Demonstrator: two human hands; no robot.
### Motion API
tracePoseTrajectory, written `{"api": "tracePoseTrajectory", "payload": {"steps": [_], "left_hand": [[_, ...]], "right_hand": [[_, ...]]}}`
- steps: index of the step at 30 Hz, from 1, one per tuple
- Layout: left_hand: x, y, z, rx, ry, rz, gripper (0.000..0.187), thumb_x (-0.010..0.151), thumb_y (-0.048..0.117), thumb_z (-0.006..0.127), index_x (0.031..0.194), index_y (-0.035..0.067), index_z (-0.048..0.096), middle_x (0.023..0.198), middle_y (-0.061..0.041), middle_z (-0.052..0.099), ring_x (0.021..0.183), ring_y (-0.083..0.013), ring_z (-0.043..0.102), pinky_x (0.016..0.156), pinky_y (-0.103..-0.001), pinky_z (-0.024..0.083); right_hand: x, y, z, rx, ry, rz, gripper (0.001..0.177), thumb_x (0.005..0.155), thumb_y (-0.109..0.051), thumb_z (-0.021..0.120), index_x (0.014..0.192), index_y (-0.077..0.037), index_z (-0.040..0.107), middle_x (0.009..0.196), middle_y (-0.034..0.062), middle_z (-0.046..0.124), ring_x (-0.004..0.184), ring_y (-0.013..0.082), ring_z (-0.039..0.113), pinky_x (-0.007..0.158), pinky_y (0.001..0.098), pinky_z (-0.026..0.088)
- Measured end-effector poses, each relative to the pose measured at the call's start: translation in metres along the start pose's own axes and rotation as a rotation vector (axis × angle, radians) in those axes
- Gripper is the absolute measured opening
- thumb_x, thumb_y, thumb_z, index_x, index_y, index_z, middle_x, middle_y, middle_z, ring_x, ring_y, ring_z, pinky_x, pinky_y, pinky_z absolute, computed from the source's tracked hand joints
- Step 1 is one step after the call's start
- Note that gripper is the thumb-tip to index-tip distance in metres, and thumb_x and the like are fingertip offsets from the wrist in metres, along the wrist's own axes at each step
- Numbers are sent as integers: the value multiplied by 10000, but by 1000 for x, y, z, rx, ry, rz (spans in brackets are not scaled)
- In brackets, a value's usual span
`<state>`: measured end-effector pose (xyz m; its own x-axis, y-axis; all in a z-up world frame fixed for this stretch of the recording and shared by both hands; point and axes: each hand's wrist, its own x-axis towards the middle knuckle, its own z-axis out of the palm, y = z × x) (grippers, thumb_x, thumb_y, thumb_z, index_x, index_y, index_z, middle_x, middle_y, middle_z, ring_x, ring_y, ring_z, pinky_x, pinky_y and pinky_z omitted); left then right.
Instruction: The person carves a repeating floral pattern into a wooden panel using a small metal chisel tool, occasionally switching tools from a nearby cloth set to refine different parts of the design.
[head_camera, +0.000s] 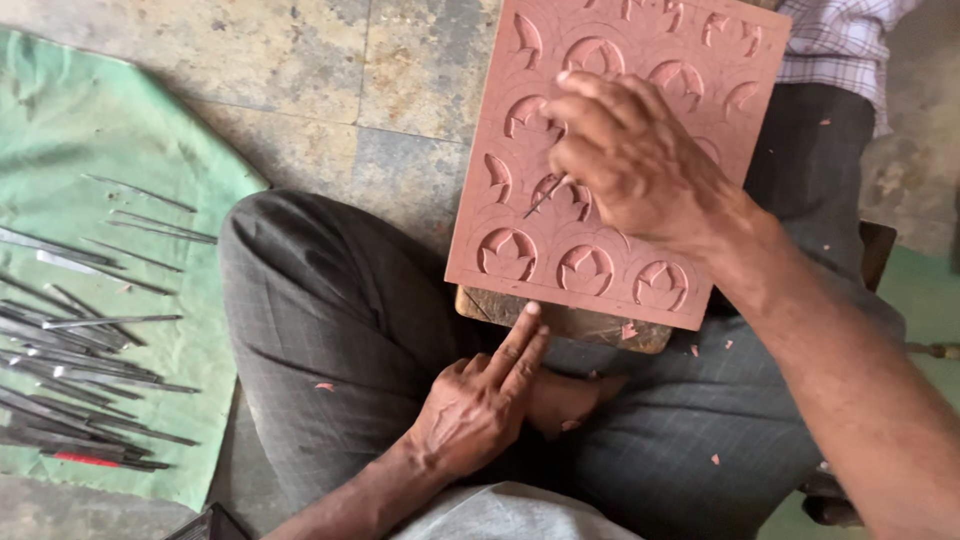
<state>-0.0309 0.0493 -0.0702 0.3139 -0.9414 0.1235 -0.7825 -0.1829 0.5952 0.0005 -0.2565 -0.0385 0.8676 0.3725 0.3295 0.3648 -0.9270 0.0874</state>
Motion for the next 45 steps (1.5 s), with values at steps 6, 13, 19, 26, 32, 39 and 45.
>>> {"api": "tracePoseTrajectory", "payload": {"steps": [6, 13, 19, 26, 32, 39, 45], "left_hand": [[-7, -4, 3, -59, 6, 121, 617, 804, 60, 670, 1401, -50, 561, 1530, -259, 502, 727, -242, 663, 694, -362, 566], [13, 23, -11, -248, 54, 267, 174, 983, 131, 747, 1119, 31, 703, 1087, -95, 704, 901, -242, 728, 744, -389, 554], [46, 61, -50, 49, 212, 75, 444, 780, 139, 722, 1171, -65, 670, 1058, -175, 739, 1097, -370, 695, 932, -484, 544], [37, 15, -60, -690, -483, -511, 367, 874, 84, 747, 1240, 108, 758, 990, -98, 792, 975, -247, 741, 866, -381, 606], [61, -49, -81, -1050, 100, -566, 206, 883, -16, 745, 1085, -54, 750, 921, -118, 790, 808, -147, 723, 724, -302, 635], [109, -74, -96, -1029, 219, -550, 105, 989, 57, 613, 1063, 5, 562, 859, -78, 757, 772, -113, 777, 678, -253, 638], [122, -77, -84, -957, 209, -517, 115, 933, 41, 683, 979, -7, 589, 708, -81, 724, 638, -115, 719, 519, -269, 556]], "right_hand": [[-78, -32, -37, 570, 85, 831, 55, 1103, 20, 571, 1128, -6, 613, 926, 62, 687, 801, 166, 678, 701, 292, 527], [-117, -110, -72, 459, 195, 1108, 185, 1007, 0, 678, 1188, -3, 717, 962, 127, 700, 833, 205, 689, 756, 298, 520], [-103, -154, -74, 694, 55, 776, 214, 752, 40, 733, 950, -37, 760, 917, 84, 767, 818, 196, 746, 679, 311, 579], [-79, -159, -72, 839, 124, 613, 332, 713, -123, 881, 1005, -53, 739, 981, 28, 776, 939, 180, 760, 847, 335, 579], [-100, -137, -67, 298, 243, 1051, 553, 831, -154, 839, 1302, 17, 605, 1343, 219, 604, 1250, 307, 599, 1052, 387, 514], [-138, -145, -32, 623, 198, 1533, 633, 959, -141, 738, 1521, 9, 488, 1379, 125, 641, 1215, 188, 621, 1021, 305, 493], [-131, -156, -19, 851, 295, 1559, 538, 1011, -81, 623, 1521, 8, 478, 1316, 50, 653, 1153, 95, 608, 989, 233, 480]]}}
